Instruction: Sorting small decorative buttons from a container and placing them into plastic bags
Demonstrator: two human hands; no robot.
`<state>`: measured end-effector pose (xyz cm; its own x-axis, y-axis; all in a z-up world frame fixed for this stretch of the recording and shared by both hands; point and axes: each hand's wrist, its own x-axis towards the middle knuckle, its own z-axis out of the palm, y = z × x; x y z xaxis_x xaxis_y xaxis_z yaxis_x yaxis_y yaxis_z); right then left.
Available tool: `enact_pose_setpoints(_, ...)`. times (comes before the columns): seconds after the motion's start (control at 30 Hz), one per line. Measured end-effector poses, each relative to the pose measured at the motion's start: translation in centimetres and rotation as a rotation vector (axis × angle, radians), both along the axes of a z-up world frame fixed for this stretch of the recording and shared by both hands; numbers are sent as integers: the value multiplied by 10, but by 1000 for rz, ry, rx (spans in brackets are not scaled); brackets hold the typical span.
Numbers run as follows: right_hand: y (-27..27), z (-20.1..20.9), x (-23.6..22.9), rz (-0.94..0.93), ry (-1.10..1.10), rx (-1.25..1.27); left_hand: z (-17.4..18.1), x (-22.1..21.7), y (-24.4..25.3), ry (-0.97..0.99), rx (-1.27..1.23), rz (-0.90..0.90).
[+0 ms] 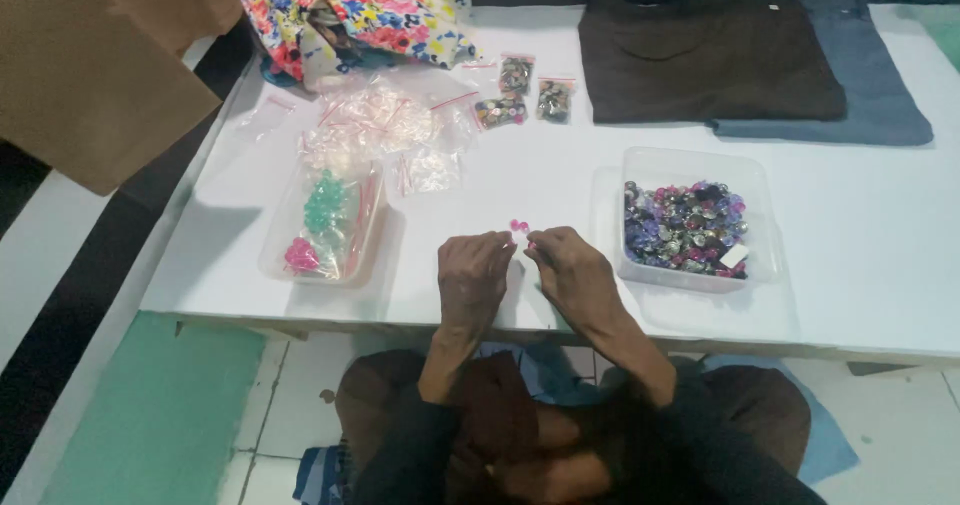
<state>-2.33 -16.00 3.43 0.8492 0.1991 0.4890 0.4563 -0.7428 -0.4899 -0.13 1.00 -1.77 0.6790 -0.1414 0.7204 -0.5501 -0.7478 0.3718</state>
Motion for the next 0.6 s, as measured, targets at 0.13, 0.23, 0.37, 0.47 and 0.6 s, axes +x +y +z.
enact_pose_setpoints(0.13, 0, -58, 23, -24, -16, -107, -11, 7, 4, 278, 35, 23)
enact_pose_setpoints(0.23, 2, -50, 32, -54, -32, -99, 0, 18, 3, 304, 39, 7)
enact_pose_setpoints(0.37, 5, -43, 28, -47, 64, 34, 9, 14, 9, 278, -71, -62)
enact_pose_setpoints(0.47, -1, -43, 27, -6, 68, 136, 8, 14, 9, 289, -149, -116)
enact_pose_setpoints(0.6, -9, -50, 29, -1, 87, 226, -6, 20, 10, 358, -263, -167)
